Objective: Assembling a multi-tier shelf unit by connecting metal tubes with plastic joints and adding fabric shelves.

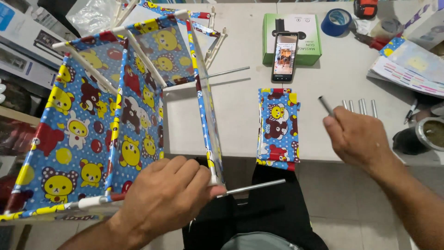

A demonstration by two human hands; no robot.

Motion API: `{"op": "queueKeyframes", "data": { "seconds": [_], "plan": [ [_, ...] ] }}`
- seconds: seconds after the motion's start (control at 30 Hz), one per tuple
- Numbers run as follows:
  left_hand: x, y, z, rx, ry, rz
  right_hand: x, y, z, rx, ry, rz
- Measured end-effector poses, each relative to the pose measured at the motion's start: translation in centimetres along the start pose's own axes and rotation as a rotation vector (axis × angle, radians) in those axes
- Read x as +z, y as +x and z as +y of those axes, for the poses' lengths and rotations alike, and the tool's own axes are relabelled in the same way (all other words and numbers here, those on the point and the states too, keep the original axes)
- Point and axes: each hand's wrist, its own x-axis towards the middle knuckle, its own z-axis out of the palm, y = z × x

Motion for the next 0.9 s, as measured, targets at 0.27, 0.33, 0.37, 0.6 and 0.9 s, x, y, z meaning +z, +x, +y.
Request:
{"op": "queueKeyframes", "data": {
  "seconds": [0.27,0.33,0.37,0.6,0.9],
  "plan": [
    [0.5,1.2,0.0,0.071,0.039,0.048,14.6,-2.0,6.9,0.644,0.078,-0.499],
    [0.1,1.5,-0.2,0.062,0.028,0.026,14.4,-2.3,7.3,0.614,0.022,-0.339],
    [0.0,1.8,-0.5,0.062,0.031,0.026,13.6,-2.4,6.9,0.612,0.024,-0.337],
    [-1.5,5.2,-2.8,0.061,0.126,0.014,3.4,-4.4,-7.0,-0.095,0.389,-0.325],
    [-4.5,7.2,-4.7,0.0,0.691,0.281,3.2,-4.4,-12.5,-0.574,0.181,-0.014]
  ]
}}
